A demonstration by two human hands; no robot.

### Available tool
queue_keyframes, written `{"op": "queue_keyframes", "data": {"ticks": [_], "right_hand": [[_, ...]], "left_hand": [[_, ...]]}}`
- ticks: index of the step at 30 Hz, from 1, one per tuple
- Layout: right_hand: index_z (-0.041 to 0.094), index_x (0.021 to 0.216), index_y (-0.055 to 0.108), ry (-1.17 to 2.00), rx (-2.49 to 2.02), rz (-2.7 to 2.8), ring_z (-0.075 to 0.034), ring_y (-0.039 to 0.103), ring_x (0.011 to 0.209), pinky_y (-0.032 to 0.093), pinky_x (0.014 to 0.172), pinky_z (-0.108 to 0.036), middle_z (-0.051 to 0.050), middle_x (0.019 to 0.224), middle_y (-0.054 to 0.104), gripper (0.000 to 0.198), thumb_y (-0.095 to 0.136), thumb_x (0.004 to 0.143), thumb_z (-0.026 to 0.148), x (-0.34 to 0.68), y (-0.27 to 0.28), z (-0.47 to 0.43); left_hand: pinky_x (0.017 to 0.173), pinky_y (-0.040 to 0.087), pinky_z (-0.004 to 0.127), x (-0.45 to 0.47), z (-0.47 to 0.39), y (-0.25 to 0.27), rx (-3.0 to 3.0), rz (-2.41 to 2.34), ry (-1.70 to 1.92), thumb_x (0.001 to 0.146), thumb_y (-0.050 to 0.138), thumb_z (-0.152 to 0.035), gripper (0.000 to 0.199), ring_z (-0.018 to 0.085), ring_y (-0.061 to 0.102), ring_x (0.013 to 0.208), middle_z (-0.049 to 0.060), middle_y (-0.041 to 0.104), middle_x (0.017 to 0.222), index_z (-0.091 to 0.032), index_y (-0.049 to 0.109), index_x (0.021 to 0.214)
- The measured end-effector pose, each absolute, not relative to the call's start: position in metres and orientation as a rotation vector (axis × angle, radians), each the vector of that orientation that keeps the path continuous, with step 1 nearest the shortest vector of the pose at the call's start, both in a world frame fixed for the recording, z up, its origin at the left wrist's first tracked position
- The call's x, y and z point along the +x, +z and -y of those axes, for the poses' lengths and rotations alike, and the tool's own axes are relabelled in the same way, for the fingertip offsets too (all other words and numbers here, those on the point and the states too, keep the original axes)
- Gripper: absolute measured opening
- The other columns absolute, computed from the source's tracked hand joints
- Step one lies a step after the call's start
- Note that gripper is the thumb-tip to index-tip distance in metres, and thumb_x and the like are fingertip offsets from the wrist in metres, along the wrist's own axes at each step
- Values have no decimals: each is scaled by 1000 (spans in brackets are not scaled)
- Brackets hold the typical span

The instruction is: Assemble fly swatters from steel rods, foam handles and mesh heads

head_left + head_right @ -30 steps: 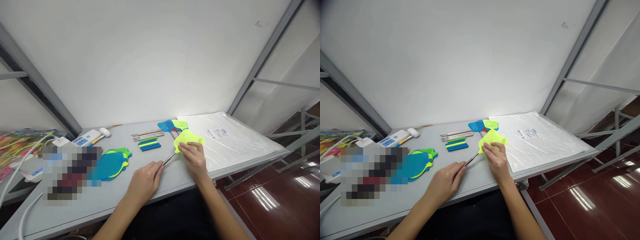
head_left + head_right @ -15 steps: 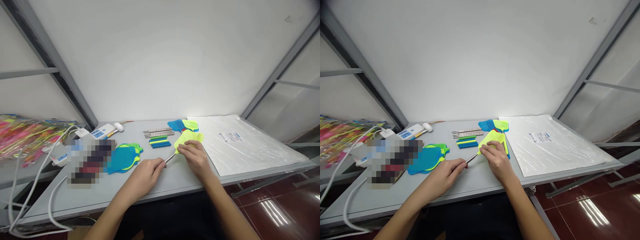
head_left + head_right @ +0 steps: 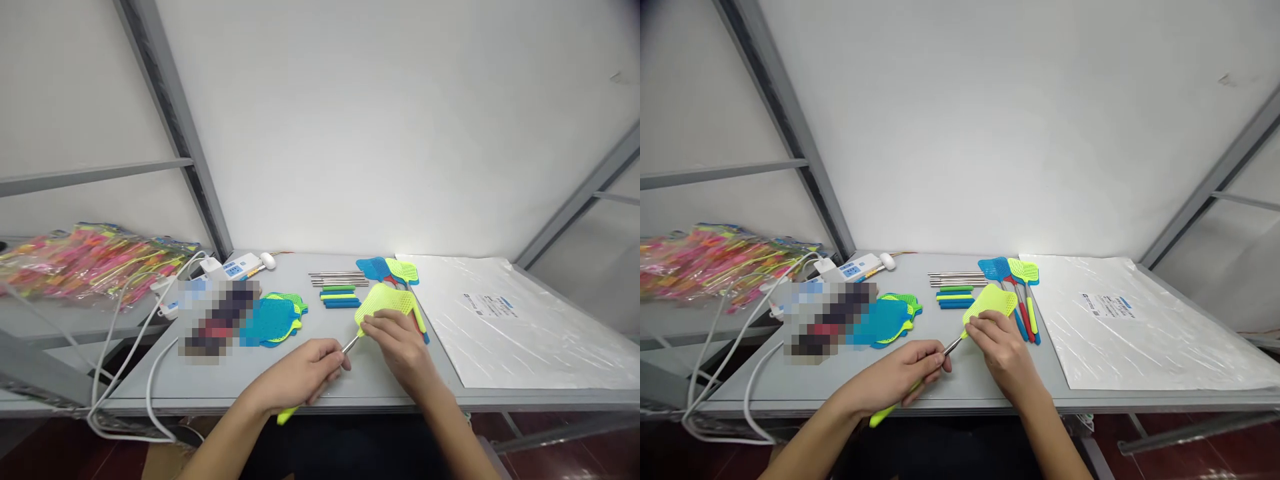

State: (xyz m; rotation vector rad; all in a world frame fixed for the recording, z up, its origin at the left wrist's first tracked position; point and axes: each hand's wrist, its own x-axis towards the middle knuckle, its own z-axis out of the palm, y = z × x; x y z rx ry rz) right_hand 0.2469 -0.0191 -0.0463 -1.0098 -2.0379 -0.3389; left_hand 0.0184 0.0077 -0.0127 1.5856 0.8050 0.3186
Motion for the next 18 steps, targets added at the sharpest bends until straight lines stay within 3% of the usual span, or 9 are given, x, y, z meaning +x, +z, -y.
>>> {"op": "queue_keyframes", "data": {"ticks": [3, 6, 8, 12, 15, 18], "right_hand": [[29, 133, 53, -309, -1016, 1999, -27, 48, 124, 45, 97, -49, -5, 121, 66, 54, 49, 89, -1, 239, -52, 22], [32, 132, 55, -316, -1100, 1789, -31, 37, 135, 35, 105, -57, -7, 139, 52, 56, 53, 86, 1, 225, -52, 36], [34, 132, 54, -234, -1125, 1521, -31, 40, 132, 35, 104, -57, -8, 140, 48, 54, 57, 86, 6, 212, -50, 47], [29, 142, 38, 273, -1160, 976, -22, 58, 104, 50, 91, -44, -7, 112, 57, 55, 57, 90, 26, 192, -50, 60], [22, 126, 52, 657, -1251, 926, -20, 62, 84, 55, 75, -36, -5, 91, 62, 42, 58, 89, 41, 192, -56, 57], [19, 101, 65, 852, -1295, 964, -21, 62, 77, 54, 70, -34, -7, 84, 65, 33, 59, 87, 49, 195, -61, 52]], "left_hand": [[38, 29, 19, 19, -6, -24, 1324, -662, 340, 93, 45, -46, 31, 3, 37, 35, -6, 48, 72, -18, 55, 100], [36, 25, 16, 29, -3, -30, 1143, -616, 485, 95, 42, -46, 29, 2, 24, 30, -10, 37, 58, -20, 54, 99], [33, 24, 16, 38, 0, -32, 1087, -638, 578, 96, 39, -49, 31, 3, 21, 28, -12, 31, 50, -22, 53, 99], [29, 25, 16, 52, 10, -37, 1106, -707, 656, 96, 35, -54, 34, 7, 22, 24, -14, 27, 40, -24, 50, 98], [28, 24, 16, 56, 20, -44, 1219, -751, 602, 93, 41, -54, 34, 6, 27, 24, -13, 33, 39, -22, 48, 85], [27, 20, 15, 59, 29, -51, 1316, -760, 530, 91, 44, -55, 36, 5, 31, 26, -10, 43, 45, -21, 45, 80]]}}
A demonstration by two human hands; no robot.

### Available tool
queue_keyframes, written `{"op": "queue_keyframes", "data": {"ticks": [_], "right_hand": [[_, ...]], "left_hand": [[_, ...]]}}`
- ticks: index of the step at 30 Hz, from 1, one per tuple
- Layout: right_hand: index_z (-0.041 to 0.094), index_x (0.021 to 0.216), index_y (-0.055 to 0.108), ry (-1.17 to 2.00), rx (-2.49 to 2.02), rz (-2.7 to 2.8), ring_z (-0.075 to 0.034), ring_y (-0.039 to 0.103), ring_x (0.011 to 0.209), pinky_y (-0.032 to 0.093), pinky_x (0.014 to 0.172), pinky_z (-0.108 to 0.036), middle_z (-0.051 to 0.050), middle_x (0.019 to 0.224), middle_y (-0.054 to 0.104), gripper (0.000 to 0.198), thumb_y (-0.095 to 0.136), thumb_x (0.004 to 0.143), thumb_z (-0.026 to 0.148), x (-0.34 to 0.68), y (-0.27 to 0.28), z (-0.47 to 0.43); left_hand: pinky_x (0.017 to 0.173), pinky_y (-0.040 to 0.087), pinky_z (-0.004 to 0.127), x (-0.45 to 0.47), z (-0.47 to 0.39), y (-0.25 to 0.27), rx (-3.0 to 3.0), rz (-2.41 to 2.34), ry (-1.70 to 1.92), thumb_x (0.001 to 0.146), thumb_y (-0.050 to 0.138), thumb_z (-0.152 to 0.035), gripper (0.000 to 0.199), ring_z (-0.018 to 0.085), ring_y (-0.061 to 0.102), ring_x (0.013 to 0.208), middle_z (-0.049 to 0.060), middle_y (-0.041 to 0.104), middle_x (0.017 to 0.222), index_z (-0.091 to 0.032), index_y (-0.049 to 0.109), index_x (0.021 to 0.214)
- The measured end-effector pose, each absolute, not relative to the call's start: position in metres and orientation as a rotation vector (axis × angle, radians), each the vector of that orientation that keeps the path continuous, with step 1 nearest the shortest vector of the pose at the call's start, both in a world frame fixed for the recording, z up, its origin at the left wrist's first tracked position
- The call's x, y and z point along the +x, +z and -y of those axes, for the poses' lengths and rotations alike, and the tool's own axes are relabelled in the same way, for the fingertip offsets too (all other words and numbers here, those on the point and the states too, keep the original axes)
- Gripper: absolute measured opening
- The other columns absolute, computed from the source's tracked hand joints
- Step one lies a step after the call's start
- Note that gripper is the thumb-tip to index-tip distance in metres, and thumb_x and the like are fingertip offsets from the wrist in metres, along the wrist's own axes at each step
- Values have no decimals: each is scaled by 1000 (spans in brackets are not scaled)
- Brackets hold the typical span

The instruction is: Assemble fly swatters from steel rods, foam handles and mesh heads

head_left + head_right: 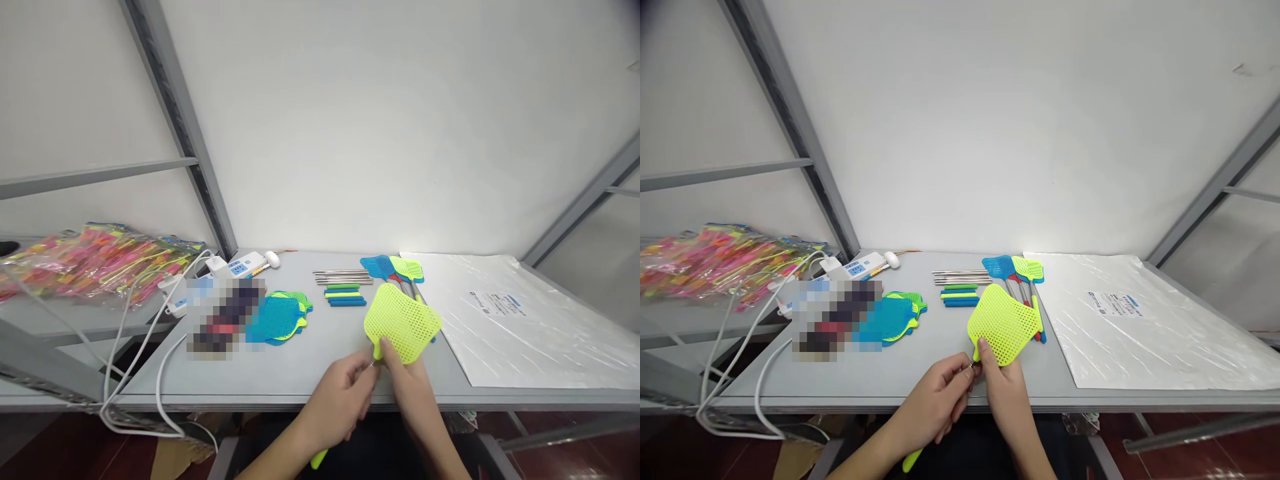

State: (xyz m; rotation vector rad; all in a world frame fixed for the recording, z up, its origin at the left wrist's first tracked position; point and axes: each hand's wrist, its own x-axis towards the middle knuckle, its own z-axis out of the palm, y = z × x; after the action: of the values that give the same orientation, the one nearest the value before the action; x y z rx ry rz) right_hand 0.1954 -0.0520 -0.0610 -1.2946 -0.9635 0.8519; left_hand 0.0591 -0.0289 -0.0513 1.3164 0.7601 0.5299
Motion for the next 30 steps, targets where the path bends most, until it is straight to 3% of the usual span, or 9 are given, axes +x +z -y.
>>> {"op": "queue_keyframes", "data": {"ticks": [5, 10, 13, 17, 22, 25, 30], "right_hand": [[19, 93, 69, 987, -1217, 941, -17, 58, 62, 50, 63, -32, -5, 78, 67, 32, 62, 84, 49, 194, -59, 45], [20, 96, 69, 1050, -1129, 899, -18, 61, 74, 48, 66, -30, -6, 89, 70, 30, 68, 80, 45, 194, -51, 30], [17, 85, 69, 996, -1085, 926, -13, 52, 62, 44, 59, -27, -3, 75, 65, 26, 70, 79, 42, 201, -38, 12], [17, 89, 66, 892, -942, 721, -7, 36, 50, 45, 55, -26, 1, 74, 61, 28, 74, 75, 41, 233, -13, -15], [17, 83, 67, 960, -954, 734, -10, 42, 53, 51, 63, -31, 5, 59, 48, 32, 74, 74, 46, 250, -10, -15], [18, 90, 71, 1078, -1055, 949, -12, 50, 59, 46, 60, -27, 3, 64, 54, 33, 71, 77, 48, 226, -29, 8], [17, 80, 72, 1174, -1058, 1121, -12, 47, 56, 38, 56, -26, 3, 55, 51, 34, 62, 84, 49, 205, -46, 26]], "left_hand": [[28, 25, 16, 63, 31, -55, 1301, -686, 525, 96, 35, -53, 34, 6, 30, 25, -11, 42, 44, -22, 46, 87], [28, 27, 16, 65, 19, -49, 1196, -622, 565, 97, 36, -52, 33, 7, 22, 24, -13, 30, 38, -23, 42, 82], [27, 23, 16, 61, 10, -38, 1218, -645, 554, 96, 37, -53, 34, 7, 20, 24, -13, 28, 37, -23, 40, 80], [28, 22, 16, 49, 7, -28, 1308, -704, 461, 95, 38, -55, 37, 6, 22, 25, -13, 29, 39, -23, 40, 77], [30, 24, 16, 45, 11, -30, 1323, -702, 455, 97, 35, -52, 35, 5, 22, 25, -13, 30, 39, -22, 46, 83], [29, 23, 17, 51, 12, -35, 1324, -704, 498, 97, 34, -54, 36, 6, 21, 25, -13, 30, 39, -21, 48, 89], [33, 27, 19, 51, 8, -39, 1368, -731, 443, 95, 34, -57, 38, 7, 21, 29, -13, 28, 40, -22, 46, 85]]}}
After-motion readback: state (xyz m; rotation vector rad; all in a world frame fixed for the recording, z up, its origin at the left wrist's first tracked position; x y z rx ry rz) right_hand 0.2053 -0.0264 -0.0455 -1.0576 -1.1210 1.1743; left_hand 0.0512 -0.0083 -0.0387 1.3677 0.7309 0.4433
